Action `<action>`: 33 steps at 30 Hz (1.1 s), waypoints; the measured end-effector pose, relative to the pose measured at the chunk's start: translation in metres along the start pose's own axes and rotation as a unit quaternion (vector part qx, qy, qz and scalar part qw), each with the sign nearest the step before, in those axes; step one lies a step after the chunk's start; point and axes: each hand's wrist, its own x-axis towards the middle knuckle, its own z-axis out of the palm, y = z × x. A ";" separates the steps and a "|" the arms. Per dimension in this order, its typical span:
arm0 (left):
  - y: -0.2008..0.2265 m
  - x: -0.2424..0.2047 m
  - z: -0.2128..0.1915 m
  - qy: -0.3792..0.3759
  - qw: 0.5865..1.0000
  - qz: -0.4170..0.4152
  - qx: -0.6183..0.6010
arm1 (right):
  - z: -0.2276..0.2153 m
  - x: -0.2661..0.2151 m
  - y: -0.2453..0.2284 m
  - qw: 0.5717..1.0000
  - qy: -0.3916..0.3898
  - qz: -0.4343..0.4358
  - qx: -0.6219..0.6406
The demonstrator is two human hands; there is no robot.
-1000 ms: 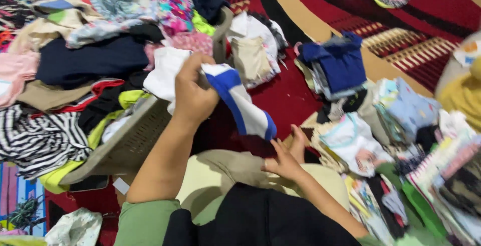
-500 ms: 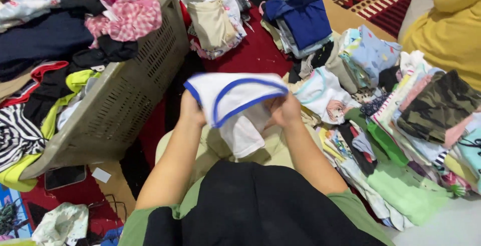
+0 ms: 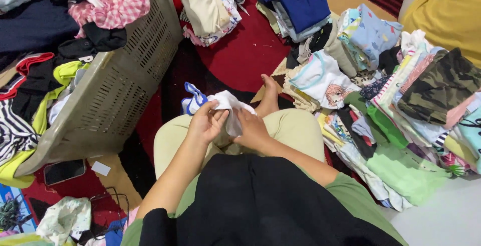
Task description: Folding various laundry items and organizing them into stacks while sitting on the floor.
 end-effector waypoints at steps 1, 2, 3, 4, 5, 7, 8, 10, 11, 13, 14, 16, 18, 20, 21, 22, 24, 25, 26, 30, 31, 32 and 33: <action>0.000 -0.017 0.012 0.000 1.000 0.000 0.000 | 0.004 0.002 0.004 1.000 0.000 0.000 0.000; -0.001 -0.035 0.023 -0.008 0.999 0.019 0.030 | 0.006 0.004 0.009 0.999 -0.016 0.031 0.007; -0.001 -0.052 0.035 -0.015 0.997 0.039 0.059 | 0.009 0.007 0.014 0.997 -0.032 0.063 0.014; 0.000 -0.053 0.033 -0.015 0.997 0.040 0.058 | 0.009 0.005 0.010 0.997 -0.033 0.062 0.013; 0.002 -0.055 0.030 -0.020 0.997 0.049 0.064 | 0.009 0.004 0.006 0.995 -0.069 0.068 -0.032; 0.002 -0.053 0.020 -0.023 0.996 0.059 0.069 | 0.013 0.005 0.006 0.989 -0.106 0.073 -0.079; 0.001 -0.049 0.013 -0.017 0.989 0.087 0.118 | 0.017 0.007 0.010 0.995 -0.061 0.064 -0.045; -0.003 -0.053 0.003 -0.010 0.979 0.115 0.166 | 0.031 0.016 0.028 0.998 -0.017 0.054 -0.010; -0.007 -0.060 0.000 0.060 0.941 0.207 0.261 | 0.042 0.023 0.042 0.994 0.034 0.061 0.081; -0.001 -0.055 -0.015 0.129 0.879 0.297 0.349 | 0.049 0.032 0.064 0.980 0.084 0.065 0.171; 0.007 -0.044 -0.029 0.199 0.777 0.419 0.425 | 0.046 0.032 0.072 0.956 0.148 0.078 0.242; 0.020 -0.056 -0.029 0.262 0.647 0.526 0.485 | 0.033 0.028 0.086 0.923 0.209 0.089 0.310; 0.030 -0.100 0.000 0.155 0.560 0.594 0.556 | 0.013 0.020 0.097 0.917 0.272 0.101 0.272; 0.048 -0.092 -0.009 0.070 0.577 0.604 0.545 | -0.029 0.004 0.077 0.911 0.281 0.080 0.290; 0.056 -0.088 -0.013 -0.016 0.590 0.609 0.530 | -0.051 -0.005 0.067 0.904 0.290 0.058 0.307; 0.061 -0.092 -0.008 -0.017 0.590 0.610 0.530 | -0.058 -0.007 0.070 0.904 0.291 0.058 0.307; 0.071 -0.098 0.001 -0.067 0.604 0.589 0.533 | -0.073 -0.012 0.078 0.879 0.315 0.043 0.357; 0.076 -0.098 0.004 -0.068 0.603 0.589 0.533 | -0.082 -0.015 0.078 0.878 0.316 0.043 0.357; 0.081 -0.098 0.007 -0.090 0.603 0.569 0.551 | -0.091 -0.019 0.079 0.873 0.336 0.046 0.350; 0.095 -0.108 0.044 -0.116 0.586 0.549 0.585 | -0.122 -0.017 0.103 0.893 0.396 0.033 0.212; 0.094 -0.123 0.063 -0.118 0.586 0.548 0.585 | -0.130 -0.016 0.104 0.892 0.397 0.034 0.212; 0.093 -0.139 0.082 -0.080 0.548 0.504 0.663 | -0.137 -0.015 0.105 0.891 0.404 0.047 0.202; 0.092 -0.154 0.101 -0.040 0.504 0.454 0.734 | -0.144 -0.014 0.106 0.890 0.410 0.061 0.192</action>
